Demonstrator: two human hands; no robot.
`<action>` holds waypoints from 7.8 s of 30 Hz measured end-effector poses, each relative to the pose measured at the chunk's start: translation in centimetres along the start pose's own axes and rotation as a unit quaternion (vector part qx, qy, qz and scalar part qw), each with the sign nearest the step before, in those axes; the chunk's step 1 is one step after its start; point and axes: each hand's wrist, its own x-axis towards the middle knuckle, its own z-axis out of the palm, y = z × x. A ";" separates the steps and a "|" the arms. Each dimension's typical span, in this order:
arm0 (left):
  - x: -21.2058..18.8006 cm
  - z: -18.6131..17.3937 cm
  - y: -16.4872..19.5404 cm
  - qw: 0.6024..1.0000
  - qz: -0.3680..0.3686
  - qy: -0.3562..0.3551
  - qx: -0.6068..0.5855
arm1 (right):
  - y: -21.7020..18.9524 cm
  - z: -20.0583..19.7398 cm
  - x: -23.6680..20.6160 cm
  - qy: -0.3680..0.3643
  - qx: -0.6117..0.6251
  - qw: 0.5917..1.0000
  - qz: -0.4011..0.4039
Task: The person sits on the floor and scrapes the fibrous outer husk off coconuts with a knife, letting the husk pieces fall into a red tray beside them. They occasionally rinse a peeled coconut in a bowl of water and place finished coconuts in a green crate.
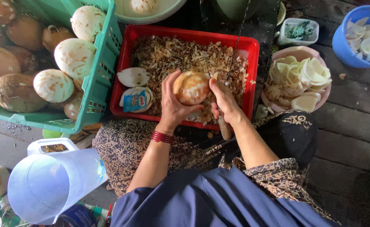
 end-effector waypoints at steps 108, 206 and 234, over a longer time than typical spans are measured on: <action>2.1 -2.1 1.3 0.985 -0.089 -0.117 -0.086 | 1.0 1.0 -1.1 0.017 -0.484 0.807 -0.337; 1.5 0.1 1.5 0.996 -0.064 -0.065 0.016 | 0.3 2.9 -2.1 0.082 -0.520 0.834 -0.165; 1.2 0.9 2.6 0.995 -0.075 -0.067 0.015 | -0.5 1.7 0.8 0.091 -0.426 0.896 -0.089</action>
